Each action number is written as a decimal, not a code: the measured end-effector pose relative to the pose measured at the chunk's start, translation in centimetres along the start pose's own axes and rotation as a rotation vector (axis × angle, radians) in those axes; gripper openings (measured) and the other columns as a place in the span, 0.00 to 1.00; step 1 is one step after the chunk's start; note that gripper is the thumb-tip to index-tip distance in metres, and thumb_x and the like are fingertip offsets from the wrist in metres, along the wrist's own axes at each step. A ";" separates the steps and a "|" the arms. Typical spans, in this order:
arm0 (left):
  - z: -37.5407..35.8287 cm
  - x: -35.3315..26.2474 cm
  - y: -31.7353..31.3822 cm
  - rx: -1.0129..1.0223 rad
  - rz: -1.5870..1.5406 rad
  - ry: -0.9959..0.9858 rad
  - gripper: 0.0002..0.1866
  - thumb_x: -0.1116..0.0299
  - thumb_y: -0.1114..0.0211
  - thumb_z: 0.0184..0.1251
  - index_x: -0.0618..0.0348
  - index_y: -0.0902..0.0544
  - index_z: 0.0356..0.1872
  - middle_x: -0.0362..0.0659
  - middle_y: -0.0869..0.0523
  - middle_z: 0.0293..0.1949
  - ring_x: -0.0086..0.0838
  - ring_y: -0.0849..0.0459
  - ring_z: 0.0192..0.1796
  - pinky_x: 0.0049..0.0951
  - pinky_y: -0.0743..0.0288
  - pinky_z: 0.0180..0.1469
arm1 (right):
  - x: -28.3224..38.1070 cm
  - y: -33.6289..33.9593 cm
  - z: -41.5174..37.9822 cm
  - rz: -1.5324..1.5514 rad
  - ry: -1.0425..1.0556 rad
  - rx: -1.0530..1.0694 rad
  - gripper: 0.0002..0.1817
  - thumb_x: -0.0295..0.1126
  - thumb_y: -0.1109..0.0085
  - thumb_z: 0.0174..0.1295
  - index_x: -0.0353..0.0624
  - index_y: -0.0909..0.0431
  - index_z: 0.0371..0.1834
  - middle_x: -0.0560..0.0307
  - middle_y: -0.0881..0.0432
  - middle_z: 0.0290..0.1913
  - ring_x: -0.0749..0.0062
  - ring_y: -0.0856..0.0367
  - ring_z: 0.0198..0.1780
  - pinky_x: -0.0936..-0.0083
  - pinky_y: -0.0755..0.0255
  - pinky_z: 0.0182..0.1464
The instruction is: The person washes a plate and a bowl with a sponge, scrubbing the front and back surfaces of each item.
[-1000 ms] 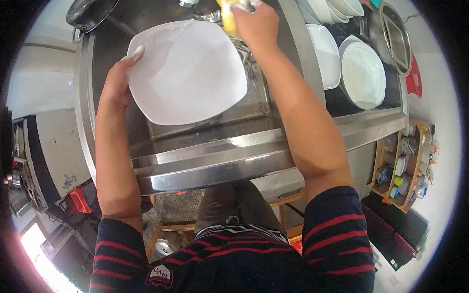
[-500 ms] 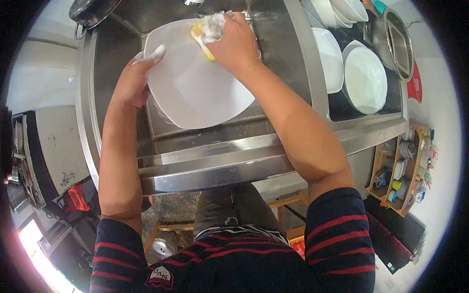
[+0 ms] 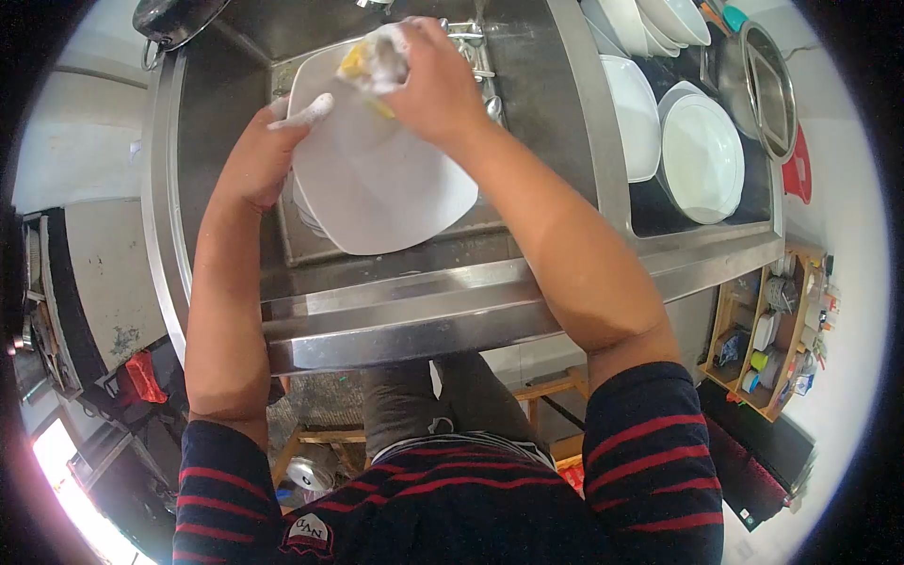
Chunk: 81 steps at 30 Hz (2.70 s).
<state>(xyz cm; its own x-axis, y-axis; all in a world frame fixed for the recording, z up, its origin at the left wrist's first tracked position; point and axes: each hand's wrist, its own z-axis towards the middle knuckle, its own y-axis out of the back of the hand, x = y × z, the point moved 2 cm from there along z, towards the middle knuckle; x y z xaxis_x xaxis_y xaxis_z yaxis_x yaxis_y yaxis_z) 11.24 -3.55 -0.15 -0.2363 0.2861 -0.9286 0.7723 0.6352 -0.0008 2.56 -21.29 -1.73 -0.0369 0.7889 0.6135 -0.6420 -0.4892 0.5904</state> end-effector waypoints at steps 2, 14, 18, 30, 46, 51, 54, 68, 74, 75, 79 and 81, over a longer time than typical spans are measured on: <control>-0.3 -0.1 0.4 -0.032 -0.035 -0.016 0.23 0.61 0.34 0.65 0.67 0.23 0.55 0.48 0.15 0.45 0.28 0.18 0.44 0.30 0.25 0.48 | -0.9 0.8 0.0 -0.108 -0.016 -0.008 0.28 0.34 0.26 0.47 0.38 0.24 0.52 0.48 0.23 0.53 0.50 0.22 0.52 0.65 0.27 0.54; -0.1 -1.2 3.7 -0.447 -0.299 -0.008 0.24 0.64 0.36 0.65 0.70 0.26 0.57 0.52 0.18 0.50 0.37 0.17 0.49 0.34 0.24 0.51 | 0.4 0.6 -0.8 0.017 -0.056 0.486 0.33 0.39 0.28 0.39 0.36 0.22 0.51 0.47 0.21 0.51 0.50 0.21 0.52 0.63 0.26 0.56; -0.1 -1.4 3.0 -0.476 -0.322 -0.070 0.21 0.66 0.37 0.66 0.69 0.24 0.55 0.50 0.17 0.48 0.34 0.17 0.47 0.33 0.23 0.48 | 1.3 0.2 -1.0 0.292 -0.085 0.505 0.29 0.37 0.28 0.42 0.38 0.22 0.49 0.49 0.20 0.47 0.57 0.20 0.48 0.68 0.28 0.53; 2.7 2.4 2.5 -0.390 -0.223 -0.029 0.28 0.60 0.36 0.65 0.75 0.27 0.57 0.54 0.18 0.50 0.36 0.19 0.48 0.33 0.26 0.48 | 4.7 -1.7 -1.6 0.247 0.054 0.206 0.24 0.38 0.27 0.48 0.37 0.21 0.47 0.51 0.21 0.48 0.58 0.20 0.48 0.69 0.27 0.52; 0.3 -0.9 5.3 -0.437 -0.233 0.057 0.26 0.60 0.37 0.66 0.72 0.27 0.58 0.52 0.18 0.51 0.37 0.18 0.50 0.35 0.25 0.52 | -4.5 3.4 1.3 -0.501 -0.276 0.138 0.25 0.35 0.28 0.43 0.40 0.18 0.48 0.48 0.18 0.50 0.52 0.19 0.51 0.65 0.26 0.55; 0.6 -0.9 4.8 -0.473 -0.201 0.035 0.25 0.60 0.36 0.66 0.70 0.25 0.56 0.51 0.18 0.51 0.36 0.18 0.50 0.32 0.26 0.51 | -1.5 2.3 0.3 -0.115 -0.133 0.169 0.26 0.39 0.28 0.44 0.39 0.18 0.48 0.48 0.19 0.49 0.54 0.18 0.50 0.66 0.26 0.54; 0.7 -0.8 4.9 -0.475 -0.228 0.047 0.25 0.59 0.36 0.66 0.69 0.24 0.56 0.51 0.17 0.50 0.36 0.19 0.50 0.31 0.27 0.51 | -0.6 0.0 -0.8 -0.014 -0.036 0.341 0.27 0.38 0.28 0.44 0.38 0.19 0.48 0.48 0.19 0.50 0.54 0.19 0.51 0.67 0.27 0.55; 0.5 -1.1 4.8 -0.437 -0.207 0.009 0.24 0.60 0.36 0.65 0.68 0.24 0.56 0.49 0.17 0.49 0.34 0.17 0.48 0.32 0.26 0.49 | -0.9 2.2 0.3 -0.009 -0.310 0.204 0.25 0.40 0.30 0.48 0.41 0.18 0.49 0.48 0.17 0.43 0.54 0.17 0.45 0.66 0.25 0.51; -0.4 -1.4 3.0 -0.368 -0.220 0.005 0.23 0.60 0.36 0.66 0.68 0.23 0.55 0.48 0.16 0.45 0.31 0.17 0.47 0.29 0.25 0.47 | -0.9 -0.2 -1.2 -0.190 -0.191 0.287 0.28 0.45 0.33 0.48 0.40 0.19 0.51 0.45 0.20 0.46 0.50 0.20 0.50 0.62 0.26 0.54; -0.2 -1.4 2.8 -0.366 -0.220 -0.001 0.23 0.60 0.36 0.66 0.68 0.23 0.55 0.48 0.16 0.45 0.31 0.17 0.47 0.29 0.25 0.47 | -1.3 0.3 -0.7 -0.228 -0.245 0.233 0.28 0.44 0.32 0.47 0.40 0.19 0.51 0.46 0.20 0.47 0.51 0.20 0.50 0.62 0.26 0.54; -0.6 -1.2 0.8 -0.197 -0.208 -0.017 0.24 0.60 0.34 0.65 0.68 0.23 0.54 0.48 0.16 0.45 0.31 0.17 0.45 0.28 0.25 0.46 | -0.9 1.3 0.1 -0.221 -0.219 0.072 0.28 0.41 0.28 0.46 0.38 0.19 0.50 0.43 0.20 0.50 0.51 0.21 0.52 0.63 0.27 0.55; -0.7 -1.0 0.4 -0.165 -0.209 -0.027 0.24 0.60 0.33 0.65 0.68 0.23 0.54 0.48 0.16 0.45 0.30 0.17 0.45 0.28 0.25 0.46 | 1.3 1.8 0.1 -0.081 -0.197 0.079 0.24 0.35 0.30 0.46 0.38 0.20 0.48 0.42 0.21 0.49 0.48 0.21 0.51 0.63 0.27 0.53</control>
<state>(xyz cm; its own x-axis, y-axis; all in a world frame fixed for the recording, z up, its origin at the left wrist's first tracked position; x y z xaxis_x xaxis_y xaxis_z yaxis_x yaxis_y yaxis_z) 11.37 -3.14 1.05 -0.3626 0.1188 -0.9243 0.6012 0.7877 -0.1346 1.40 -21.17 0.23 0.1676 0.7430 0.6480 -0.5744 -0.4606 0.6767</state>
